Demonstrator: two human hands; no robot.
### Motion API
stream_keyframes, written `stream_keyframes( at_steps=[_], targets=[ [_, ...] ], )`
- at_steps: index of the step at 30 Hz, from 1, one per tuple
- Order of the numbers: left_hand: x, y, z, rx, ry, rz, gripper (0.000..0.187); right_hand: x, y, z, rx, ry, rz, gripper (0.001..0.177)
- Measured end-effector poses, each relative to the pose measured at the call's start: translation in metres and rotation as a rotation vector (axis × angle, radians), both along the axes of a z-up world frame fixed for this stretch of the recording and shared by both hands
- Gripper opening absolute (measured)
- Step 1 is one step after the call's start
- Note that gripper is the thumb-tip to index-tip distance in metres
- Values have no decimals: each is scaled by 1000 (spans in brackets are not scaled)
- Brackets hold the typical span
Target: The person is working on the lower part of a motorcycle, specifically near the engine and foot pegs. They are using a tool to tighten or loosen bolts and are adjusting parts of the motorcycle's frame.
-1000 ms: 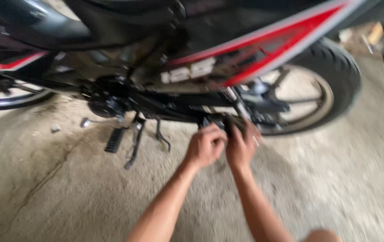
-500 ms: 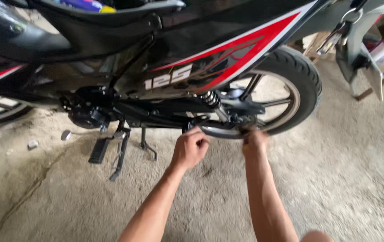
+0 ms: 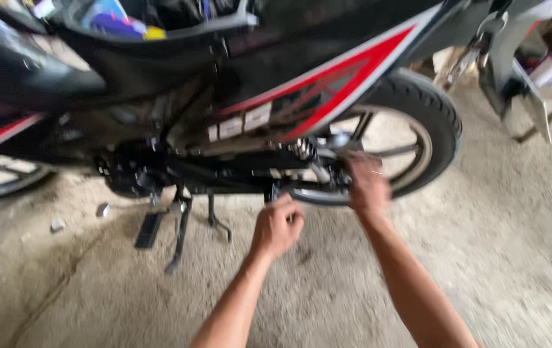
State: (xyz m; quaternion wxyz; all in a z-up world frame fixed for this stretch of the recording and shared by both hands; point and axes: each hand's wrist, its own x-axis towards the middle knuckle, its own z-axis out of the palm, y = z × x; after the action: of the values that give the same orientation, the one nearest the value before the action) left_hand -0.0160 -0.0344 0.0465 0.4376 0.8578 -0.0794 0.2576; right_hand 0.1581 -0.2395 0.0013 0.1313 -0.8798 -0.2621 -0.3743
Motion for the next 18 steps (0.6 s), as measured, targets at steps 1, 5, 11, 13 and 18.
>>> stream_keyframes(
  at_steps=[1,5,11,13,18],
  targets=[
    [3,0,3,9,-18,13,7,13,-17,12,63,21,-68,29],
    [6,2,-5,24,88,37,9,12,-29,28,145,352,-175,24],
    [14,4,-11,69,135,27,11,87,59,34,21,692,326,38],
    [15,6,-9,87,95,21,8,126,90,14,138,792,688,43],
    [20,6,2,124,39,45,4,169,103,-1,-147,981,409,44]
  ],
)
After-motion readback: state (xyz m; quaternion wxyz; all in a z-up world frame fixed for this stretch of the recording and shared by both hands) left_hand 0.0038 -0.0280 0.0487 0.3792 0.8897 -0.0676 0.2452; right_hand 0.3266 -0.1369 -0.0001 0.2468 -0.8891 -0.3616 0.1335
